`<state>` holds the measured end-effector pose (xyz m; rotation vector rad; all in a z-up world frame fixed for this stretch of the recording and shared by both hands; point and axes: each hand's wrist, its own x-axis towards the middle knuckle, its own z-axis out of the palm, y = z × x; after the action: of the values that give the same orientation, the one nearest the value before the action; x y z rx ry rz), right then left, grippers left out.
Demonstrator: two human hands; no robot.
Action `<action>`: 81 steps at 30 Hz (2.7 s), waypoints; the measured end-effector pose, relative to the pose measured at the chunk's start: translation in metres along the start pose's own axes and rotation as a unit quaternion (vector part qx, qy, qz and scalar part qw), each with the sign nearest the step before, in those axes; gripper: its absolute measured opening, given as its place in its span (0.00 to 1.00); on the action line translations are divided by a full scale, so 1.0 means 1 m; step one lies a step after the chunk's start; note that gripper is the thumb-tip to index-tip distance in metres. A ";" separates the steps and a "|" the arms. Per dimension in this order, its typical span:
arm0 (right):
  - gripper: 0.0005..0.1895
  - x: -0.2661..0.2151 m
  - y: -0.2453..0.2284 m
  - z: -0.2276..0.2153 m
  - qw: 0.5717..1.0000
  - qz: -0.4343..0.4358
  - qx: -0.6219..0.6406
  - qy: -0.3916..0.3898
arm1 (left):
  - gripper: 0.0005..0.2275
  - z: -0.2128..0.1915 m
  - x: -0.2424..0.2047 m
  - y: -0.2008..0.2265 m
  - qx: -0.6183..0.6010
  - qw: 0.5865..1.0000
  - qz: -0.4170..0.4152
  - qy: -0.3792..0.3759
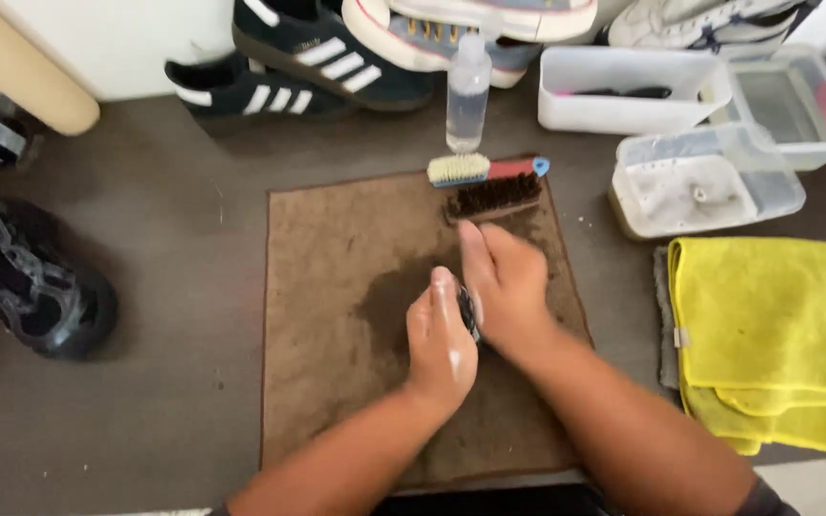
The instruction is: The person scrubs a pair of black shoe laces with soapy hands on a brown mat, repeatedly rinsing them in a container of water. The laces are agitated and squeezed to remove soap and dirt, then placed into the water container.
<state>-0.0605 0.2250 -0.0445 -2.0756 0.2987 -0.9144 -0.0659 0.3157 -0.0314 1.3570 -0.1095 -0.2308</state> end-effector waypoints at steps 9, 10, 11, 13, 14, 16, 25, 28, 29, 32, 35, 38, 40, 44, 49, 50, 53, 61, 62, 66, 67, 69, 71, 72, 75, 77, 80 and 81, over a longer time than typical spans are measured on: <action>0.19 -0.009 0.015 0.001 0.994 0.036 0.061 0.079 | 0.18 0.001 0.022 -0.017 -0.063 0.991 0.101 -0.067; 0.19 -0.019 0.005 0.002 0.994 0.033 0.061 0.079 | 0.18 -0.006 0.035 -0.028 -0.065 0.990 0.103 -0.066; 0.17 -0.028 -0.005 0.002 0.998 -0.037 0.029 0.044 | 0.17 -0.013 0.049 -0.040 0.000 0.998 0.069 -0.007; 0.16 -0.036 -0.004 0.008 0.994 -0.110 0.001 0.006 | 0.18 -0.023 0.060 -0.058 0.065 0.996 0.036 0.057; 0.18 -0.037 0.007 0.014 0.991 -0.131 -0.023 -0.023 | 0.16 -0.026 0.057 -0.065 0.026 0.997 0.027 0.071; 0.20 -0.030 0.019 0.020 0.987 -0.145 -0.046 -0.050 | 0.14 -0.026 0.045 -0.073 -0.007 0.997 0.014 0.082; 0.20 -0.030 0.018 0.019 0.982 -0.188 0.012 -0.033 | 0.20 -0.019 0.050 -0.047 -0.036 0.990 -0.103 0.092; 0.26 -0.012 0.043 0.020 0.997 0.071 0.018 -0.038 | 0.18 -0.018 0.038 -0.081 0.051 0.998 0.048 0.002; 0.25 -0.024 0.045 0.023 0.999 -0.004 0.028 -0.018 | 0.17 -0.021 0.046 -0.088 0.003 0.998 0.058 -0.002; 0.21 -0.052 0.036 0.033 0.984 -0.170 0.048 0.007 | 0.15 -0.034 0.061 -0.081 -0.030 0.998 0.042 0.020; 0.21 -0.025 0.021 0.023 0.992 -0.117 0.048 -0.002 | 0.18 -0.025 0.040 -0.057 -0.030 0.999 0.012 0.001; 0.24 -0.037 0.022 0.021 1.000 0.001 0.024 -0.019 | 0.18 -0.033 0.061 -0.094 0.025 0.997 0.072 -0.001; 0.23 -0.050 0.032 0.027 0.999 -0.026 0.016 -0.014 | 0.14 -0.041 0.075 -0.102 0.101 0.984 0.144 0.038; 0.23 -0.023 0.023 0.017 0.997 -0.063 0.036 -0.014 | 0.14 -0.018 0.037 -0.069 -0.002 0.996 0.077 0.050; 0.20 -0.047 0.026 0.024 0.985 -0.153 0.063 -0.054 | 0.15 -0.019 0.063 -0.058 -0.049 0.993 -0.029 0.101; 0.21 -0.038 0.032 0.023 0.989 -0.124 -0.039 -0.066 | 0.14 -0.019 0.056 -0.081 -0.187 0.980 -0.022 0.062; 0.24 -0.015 0.017 0.008 0.994 -0.057 -0.078 -0.050 | 0.13 -0.017 0.044 -0.104 -0.212 0.977 0.010 -0.016; 0.20 -0.010 0.005 -0.009 0.984 -0.171 -0.005 -0.041 | 0.12 -0.008 0.036 -0.023 -0.133 0.990 -0.005 -0.034; 0.16 -0.005 -0.006 -0.009 0.983 -0.174 0.062 0.015 | 0.12 -0.009 0.038 -0.016 -0.105 0.994 0.001 0.003; 0.31 -0.025 0.006 0.000 0.994 -0.020 0.037 -0.099 | 0.16 -0.017 0.050 -0.016 -0.057 0.996 0.050 0.056; 0.31 -0.027 0.004 0.001 0.994 -0.020 0.039 -0.100 | 0.16 -0.019 0.047 -0.013 -0.055 0.996 0.051 0.057; 0.22 -0.029 0.001 0.002 0.987 -0.038 -0.105 -0.112 | 0.16 -0.023 0.044 -0.006 0.011 0.994 0.106 0.032; 0.21 -0.028 0.016 0.004 0.977 -0.069 -0.163 -0.121 | 0.16 -0.028 0.052 -0.006 0.018 0.992 0.115 0.036; 0.20 -0.027 0.023 0.004 0.962 -0.101 -0.221 -0.128 | 0.16 -0.030 0.056 -0.007 0.022 0.991 0.124 0.040; 0.19 -0.025 0.015 -0.001 0.926 -0.345 -0.151 -0.037 | 0.19 -0.032 0.059 -0.034 0.058 0.994 0.095 -0.022; 0.21 -0.010 0.023 0.001 0.968 -0.236 -0.084 -0.005 | 0.14 -0.013 0.045 -0.088 -0.014 0.997 0.078 -0.014; 0.21 -0.016 0.045 0.007 0.989 -0.140 0.008 0.038 | 0.07 -0.004 0.058 -0.128 0.109 0.955 0.277 -0.008; 0.18 -0.022 0.054 0.010 0.985 -0.159 0.036 0.047 | 0.11 -0.004 0.068 -0.134 0.295 0.831 0.472 -0.003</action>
<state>-0.0636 0.2080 -0.1009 -2.0500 -0.0217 -1.1967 -0.0127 0.2783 -0.1672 1.7452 -0.8951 0.6960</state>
